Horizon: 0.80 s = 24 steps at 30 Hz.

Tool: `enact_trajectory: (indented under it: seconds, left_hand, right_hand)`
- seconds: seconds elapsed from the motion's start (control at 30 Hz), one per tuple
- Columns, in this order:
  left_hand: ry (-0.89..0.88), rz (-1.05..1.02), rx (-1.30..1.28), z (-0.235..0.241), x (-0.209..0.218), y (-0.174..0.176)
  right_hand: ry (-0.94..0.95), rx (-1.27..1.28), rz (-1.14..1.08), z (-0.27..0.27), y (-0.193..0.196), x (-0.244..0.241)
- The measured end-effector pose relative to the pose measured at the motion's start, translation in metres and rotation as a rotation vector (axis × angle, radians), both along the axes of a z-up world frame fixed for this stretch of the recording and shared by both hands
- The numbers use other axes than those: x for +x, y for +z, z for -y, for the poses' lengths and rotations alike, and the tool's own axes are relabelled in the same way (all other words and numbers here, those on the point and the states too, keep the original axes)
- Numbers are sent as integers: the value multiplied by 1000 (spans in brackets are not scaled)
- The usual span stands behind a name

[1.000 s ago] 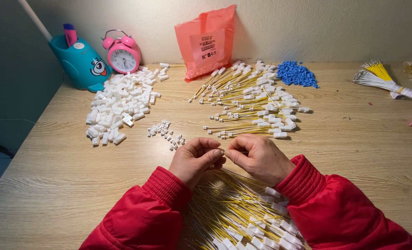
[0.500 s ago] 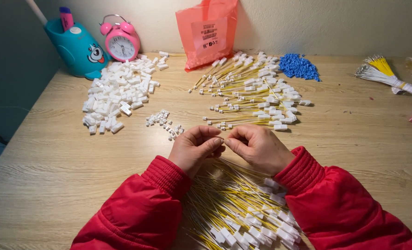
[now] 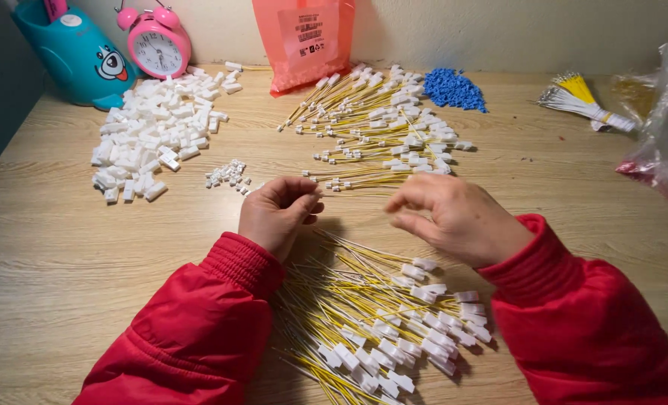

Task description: Assembling small white plastic sleeves onto thin yellow sticks on a wooden table.

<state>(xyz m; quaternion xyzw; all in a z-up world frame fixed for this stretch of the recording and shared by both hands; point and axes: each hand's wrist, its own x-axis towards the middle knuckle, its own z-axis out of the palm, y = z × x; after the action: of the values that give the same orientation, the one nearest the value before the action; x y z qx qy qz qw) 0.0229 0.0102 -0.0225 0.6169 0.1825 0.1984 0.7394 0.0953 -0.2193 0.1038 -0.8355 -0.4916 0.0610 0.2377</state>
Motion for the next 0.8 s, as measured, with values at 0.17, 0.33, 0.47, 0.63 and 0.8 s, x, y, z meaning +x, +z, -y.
enact_trajectory:
  seconds: [0.17, 0.33, 0.47, 0.63, 0.8]
  left_hand:
    - [-49, -5, 98, 9, -7, 14]
    - [-98, 74, 204, 16, -20, 14]
    - [-132, 279, 855, 24, -23, 9]
    - [-263, 352, 1421, 46, -37, 2]
    - [-211, 350, 1520, 48, -42, -7]
  right_hand:
    - [-66, -207, -67, 43, -17, -15]
    - [-118, -227, -58, 56, -48, -11]
    - [-163, -178, -62, 57, -54, 0]
    - [-220, -148, -106, 52, -53, 14]
    - [-93, -165, -115, 47, -49, 10]
